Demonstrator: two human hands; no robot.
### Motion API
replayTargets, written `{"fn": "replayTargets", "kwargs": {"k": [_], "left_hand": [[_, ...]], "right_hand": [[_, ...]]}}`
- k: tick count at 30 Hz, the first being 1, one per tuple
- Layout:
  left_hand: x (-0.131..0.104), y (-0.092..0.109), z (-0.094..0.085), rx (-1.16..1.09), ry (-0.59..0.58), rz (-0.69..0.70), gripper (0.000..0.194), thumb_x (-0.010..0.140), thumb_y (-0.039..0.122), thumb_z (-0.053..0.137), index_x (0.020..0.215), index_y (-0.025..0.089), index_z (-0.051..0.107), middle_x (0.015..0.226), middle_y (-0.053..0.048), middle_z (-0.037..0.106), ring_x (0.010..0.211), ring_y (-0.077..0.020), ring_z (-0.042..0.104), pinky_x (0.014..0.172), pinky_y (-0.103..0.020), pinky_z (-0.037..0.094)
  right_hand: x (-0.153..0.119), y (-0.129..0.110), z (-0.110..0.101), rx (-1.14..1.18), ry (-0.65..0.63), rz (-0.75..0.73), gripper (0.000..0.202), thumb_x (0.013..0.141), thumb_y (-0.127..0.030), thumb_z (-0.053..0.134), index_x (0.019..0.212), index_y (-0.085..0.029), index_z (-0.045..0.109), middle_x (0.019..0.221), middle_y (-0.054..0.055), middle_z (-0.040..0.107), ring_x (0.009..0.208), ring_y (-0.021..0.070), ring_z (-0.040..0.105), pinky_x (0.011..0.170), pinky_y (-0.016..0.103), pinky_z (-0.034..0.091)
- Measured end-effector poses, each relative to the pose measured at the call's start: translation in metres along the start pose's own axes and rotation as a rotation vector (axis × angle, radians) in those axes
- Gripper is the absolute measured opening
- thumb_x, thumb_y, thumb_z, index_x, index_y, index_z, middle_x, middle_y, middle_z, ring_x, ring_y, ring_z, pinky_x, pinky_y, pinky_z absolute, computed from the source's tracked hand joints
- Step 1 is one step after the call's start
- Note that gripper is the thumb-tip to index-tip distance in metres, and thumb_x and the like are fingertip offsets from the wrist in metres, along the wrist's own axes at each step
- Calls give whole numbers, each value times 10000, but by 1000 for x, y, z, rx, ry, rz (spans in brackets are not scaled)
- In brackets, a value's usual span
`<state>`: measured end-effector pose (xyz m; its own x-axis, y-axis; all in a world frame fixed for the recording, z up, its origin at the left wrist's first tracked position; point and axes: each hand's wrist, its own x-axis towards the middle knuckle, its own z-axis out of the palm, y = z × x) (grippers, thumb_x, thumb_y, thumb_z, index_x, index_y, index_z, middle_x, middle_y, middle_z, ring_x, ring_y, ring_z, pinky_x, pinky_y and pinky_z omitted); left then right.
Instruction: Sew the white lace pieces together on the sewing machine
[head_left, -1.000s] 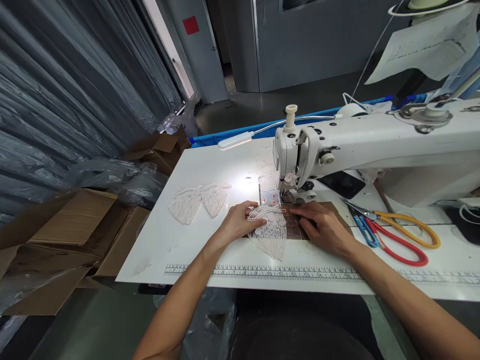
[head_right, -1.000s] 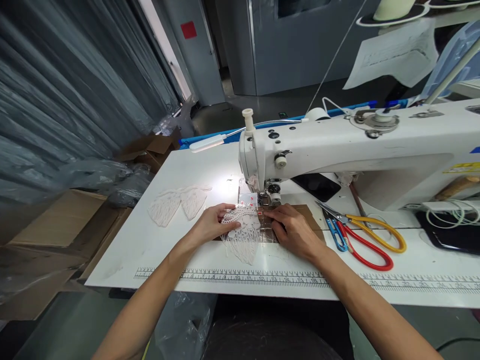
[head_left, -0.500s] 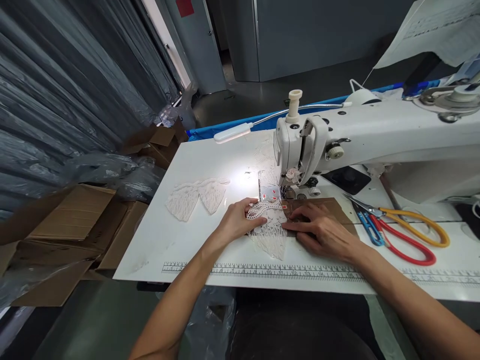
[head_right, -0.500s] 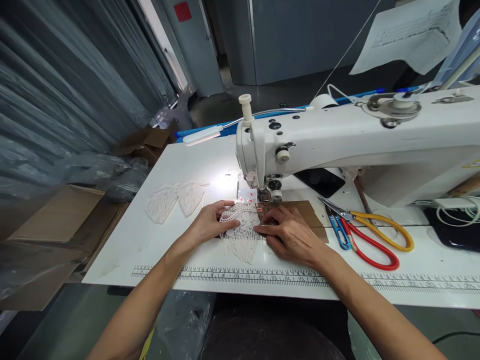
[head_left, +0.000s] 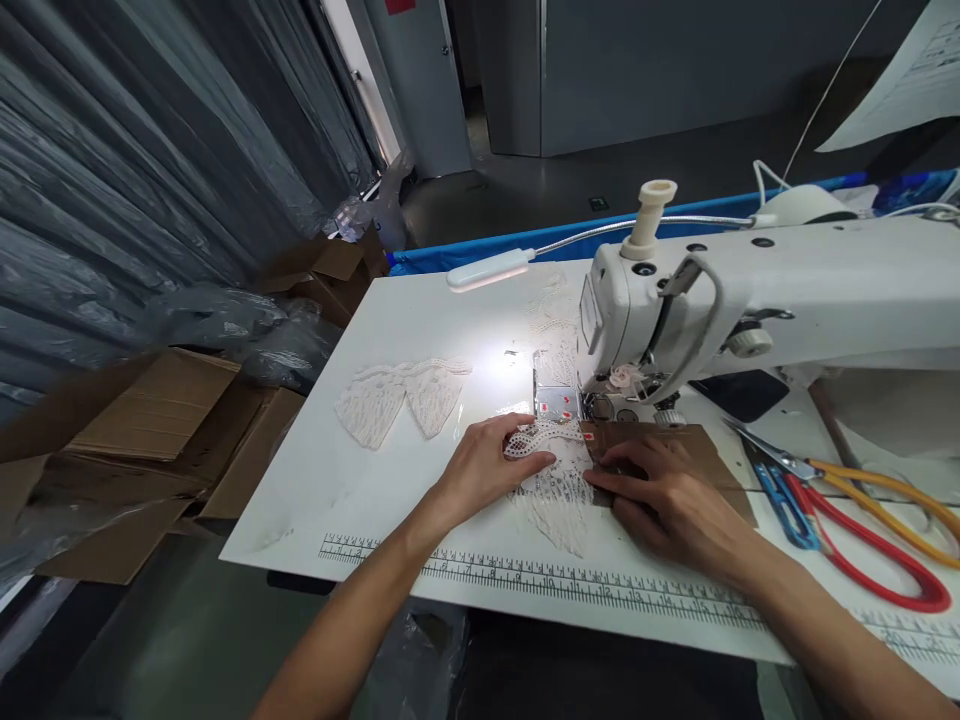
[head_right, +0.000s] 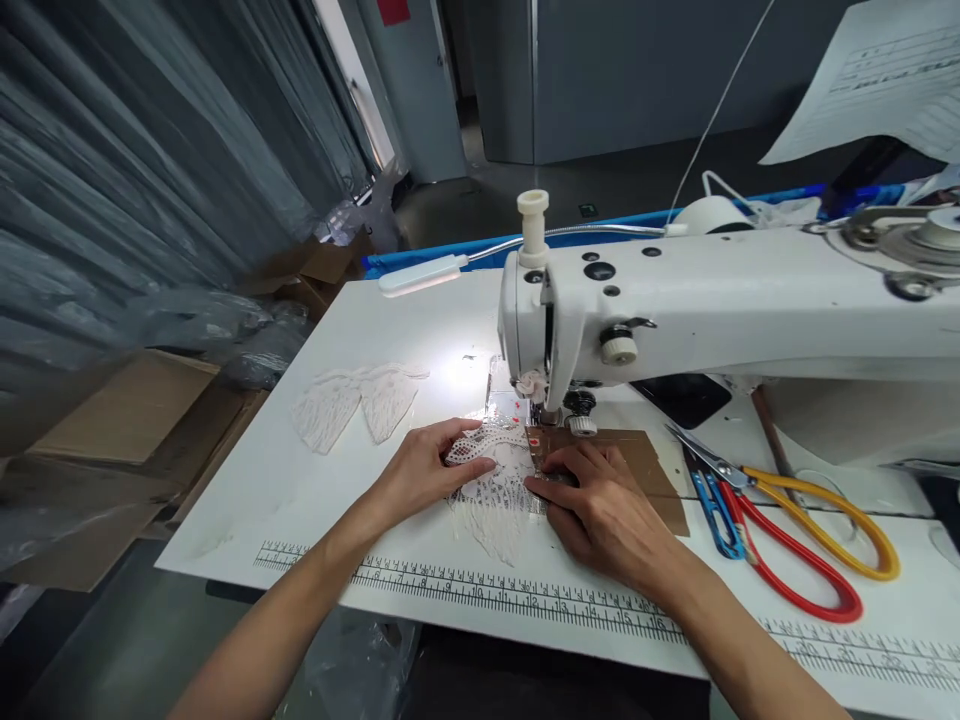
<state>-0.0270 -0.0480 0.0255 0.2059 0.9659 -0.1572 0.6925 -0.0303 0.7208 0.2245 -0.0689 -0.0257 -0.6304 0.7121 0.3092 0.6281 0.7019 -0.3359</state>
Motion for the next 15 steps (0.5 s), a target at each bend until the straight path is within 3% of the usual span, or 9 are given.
{"fn": "replayTargets", "kwargs": {"k": [5, 15], "left_hand": [[-1, -1, -1, 47, 65, 38, 426, 834, 434, 652, 1174, 178, 661, 887, -48, 680, 761, -179, 612, 711, -289, 492], [0, -4, 0, 37, 43, 62, 423, 846, 299, 573, 1251, 175, 590, 830, -10, 625, 675, -129, 563, 640, -255, 473]], "right_hand": [[-2, 0, 1, -10, 6, -1, 366, 916, -182, 480, 1223, -272, 659, 1122, 109, 606, 1007, 285, 543, 834, 502, 440], [-1, 0, 0, -21, 15, -4, 352, 918, -206, 490, 1207, -296, 668, 1096, 96, 627, 978, 281, 564, 826, 479, 441]]}}
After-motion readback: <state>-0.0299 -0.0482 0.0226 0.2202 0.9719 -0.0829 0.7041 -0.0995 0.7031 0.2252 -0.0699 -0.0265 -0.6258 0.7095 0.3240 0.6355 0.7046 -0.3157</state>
